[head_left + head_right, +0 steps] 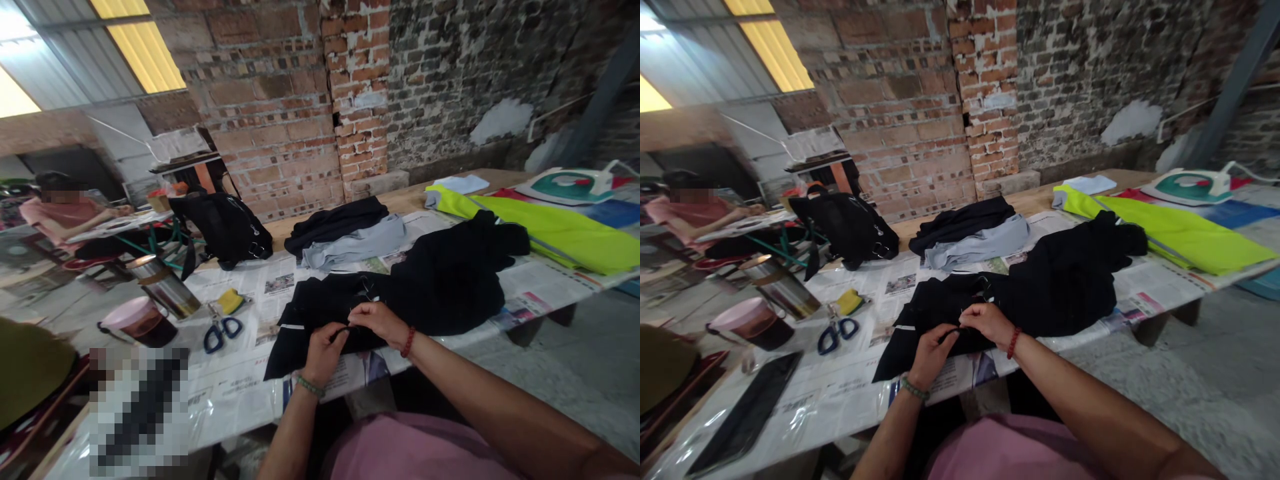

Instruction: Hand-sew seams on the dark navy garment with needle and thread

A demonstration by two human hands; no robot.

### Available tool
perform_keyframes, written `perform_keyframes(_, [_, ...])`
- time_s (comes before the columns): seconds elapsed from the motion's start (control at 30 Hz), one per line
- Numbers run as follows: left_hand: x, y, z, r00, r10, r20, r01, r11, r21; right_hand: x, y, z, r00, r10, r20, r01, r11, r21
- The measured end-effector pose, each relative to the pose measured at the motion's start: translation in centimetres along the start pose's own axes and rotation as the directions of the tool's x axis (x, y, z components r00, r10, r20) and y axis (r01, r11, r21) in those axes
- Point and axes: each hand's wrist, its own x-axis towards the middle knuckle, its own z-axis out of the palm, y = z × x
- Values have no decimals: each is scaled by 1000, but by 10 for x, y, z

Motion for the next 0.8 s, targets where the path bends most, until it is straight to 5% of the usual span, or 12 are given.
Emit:
perform_keyframes(0.3, [3, 1, 1, 993, 96, 64, -99, 994, 51, 6, 2, 12, 970, 29, -240, 0, 993, 121])
perform_keyframes(0.63, [-2, 9, 1, 957, 228, 180, -271, 923, 273, 6, 5, 11, 955, 36, -293, 6, 990, 139])
perform_keyframes(0.8, [-2, 9, 2, 971, 187, 147, -223, 929, 295, 4, 3, 11, 956, -1, -293, 40, 991, 128])
